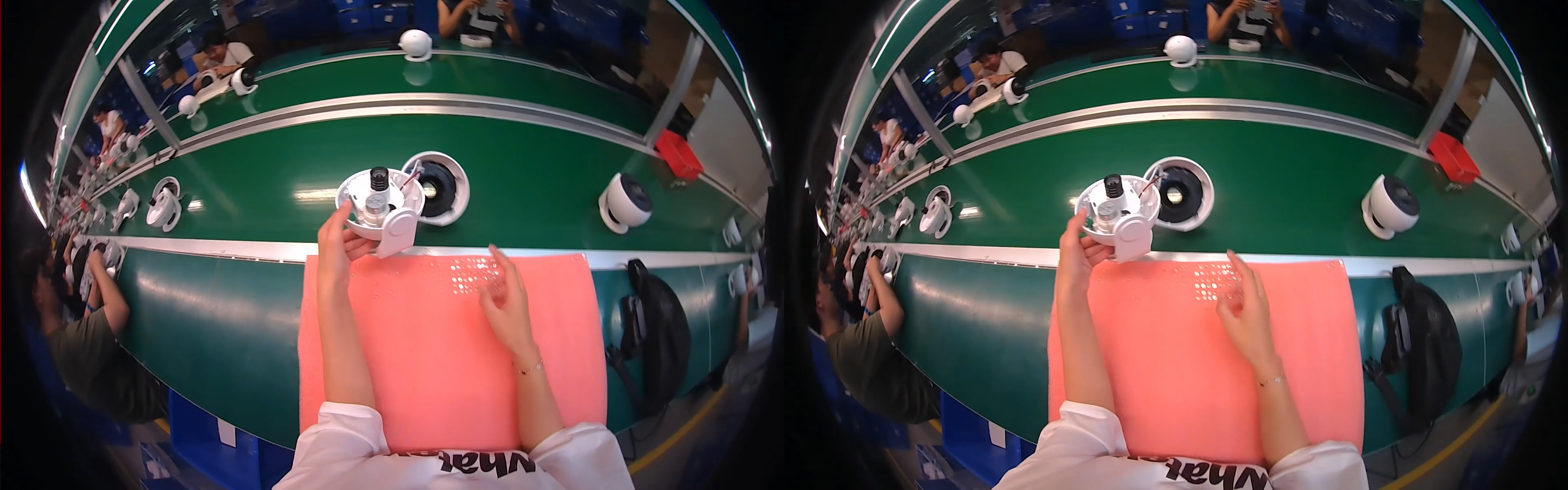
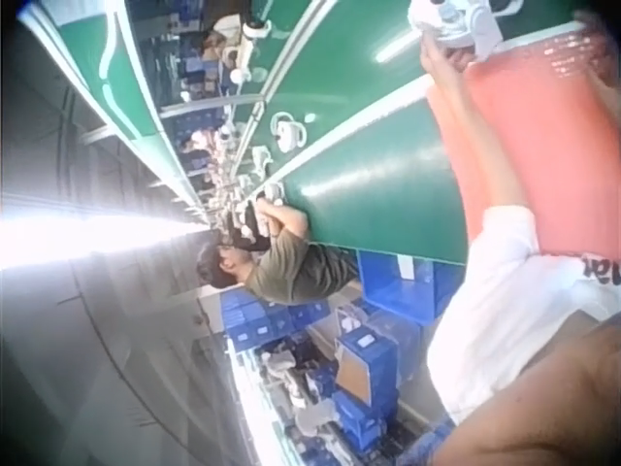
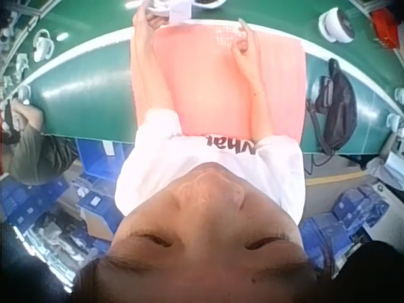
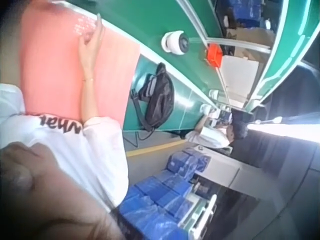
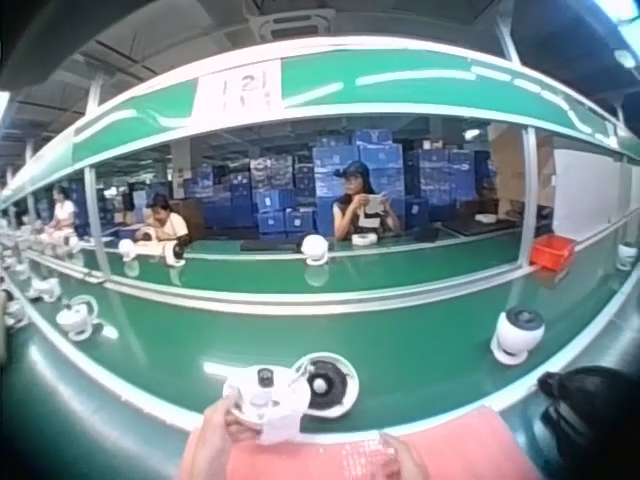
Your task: Assembling the outer housing and internal components of security cameras on a production line.
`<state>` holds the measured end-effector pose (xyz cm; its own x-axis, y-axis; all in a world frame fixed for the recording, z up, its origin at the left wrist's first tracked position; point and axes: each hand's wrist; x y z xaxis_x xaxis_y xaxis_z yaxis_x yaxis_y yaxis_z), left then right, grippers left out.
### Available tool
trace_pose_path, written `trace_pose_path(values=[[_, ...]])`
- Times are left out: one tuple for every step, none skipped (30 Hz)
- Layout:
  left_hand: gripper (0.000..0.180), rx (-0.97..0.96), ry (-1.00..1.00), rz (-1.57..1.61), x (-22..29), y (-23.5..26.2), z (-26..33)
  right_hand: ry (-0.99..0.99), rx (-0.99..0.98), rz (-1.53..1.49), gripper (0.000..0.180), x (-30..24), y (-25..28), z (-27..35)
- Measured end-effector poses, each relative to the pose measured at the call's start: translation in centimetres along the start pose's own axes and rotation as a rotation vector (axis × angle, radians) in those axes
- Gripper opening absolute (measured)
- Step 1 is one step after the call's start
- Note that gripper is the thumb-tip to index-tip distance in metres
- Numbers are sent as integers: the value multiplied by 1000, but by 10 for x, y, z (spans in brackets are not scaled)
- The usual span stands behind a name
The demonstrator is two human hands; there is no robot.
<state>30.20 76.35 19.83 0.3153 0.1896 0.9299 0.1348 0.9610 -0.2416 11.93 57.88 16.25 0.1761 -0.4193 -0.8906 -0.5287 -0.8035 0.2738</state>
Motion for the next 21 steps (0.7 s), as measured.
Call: trace_pose_path(values=[[62, -23, 30, -20, 1, -2, 3, 239, 4, 203, 66, 1, 5, -1], [63, -46, 59, -39, 1, -5, 6, 277, -24, 319, 69, -4, 10, -1], [63, -44, 82, -46, 2, -7, 6, 319, -58, 430, 72, -10, 12, -1], [63, -55, 92, -53, 1, -9, 10, 308, -29, 395, 67, -12, 13, 0], [63, -96, 103, -53, 2, -12, 15, 295, -23, 400, 67, -11, 16, 4], [62, -134, 106, -48, 5, -14, 18, 347, -11, 473, 60, -9, 18, 5], [61, -148, 101, -66, 5, -17, 20, 400, 0, 545, 54, -7, 21, 5], [61, -152, 101, -68, 5, -20, 21, 398, 23, 516, 39, -6, 23, 3], [60, -192, 104, -56, 5, -21, 23, 394, 24, 516, 39, -4, 26, 3], [59, -232, 107, -43, 5, -21, 24, 412, 61, 510, 37, -2, 29, 3], [59, -232, 110, -45, 2, -19, 21, 430, 98, 503, 34, 0, 32, 4], [59, -280, 135, -31, 0, -17, 17, 410, 124, 553, 31, -10, 37, 5], [58, -322, 166, -19, -3, -14, 13, 404, 103, 578, 32, -19, 44, 6], [57, -313, 210, -63, -5, -11, 14, 399, 82, 602, 32, -31, 53, 7], [57, -305, 224, -92, -8, -5, 13, 394, 27, 585, 33, -42, 61, 6], [57, -300, 240, -117, -13, 0, 11, 410, -7, 506, 34, -53, 70, 8], [54, -376, 255, -98, -19, 8, 7, 425, -42, 426, 35, -60, 77, 9], [51, -414, 317, -155, -20, 8, 7, 507, -86, 394, 37, -65, 84, 10], [48, -451, 380, -210, -20, 9, 8, 496, -127, 259, 41, -70, 86, 11], [40, -507, 455, -235, -27, 10, 3, 482, -168, 123, 46, -73, 86, 13], [36, -624, 525, -313, -25, -4, 9, 358, -245, -101, 53, -77, 84, 18]])
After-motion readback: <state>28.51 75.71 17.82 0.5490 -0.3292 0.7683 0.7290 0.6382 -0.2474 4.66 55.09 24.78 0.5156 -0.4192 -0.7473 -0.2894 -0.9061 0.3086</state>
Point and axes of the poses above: each hand's wrist, its own z-axis away from the middle knuckle, its own y-axis out of the back of the hand, x = y × z, and after that the axes turned 8 degrees about y, right-handed
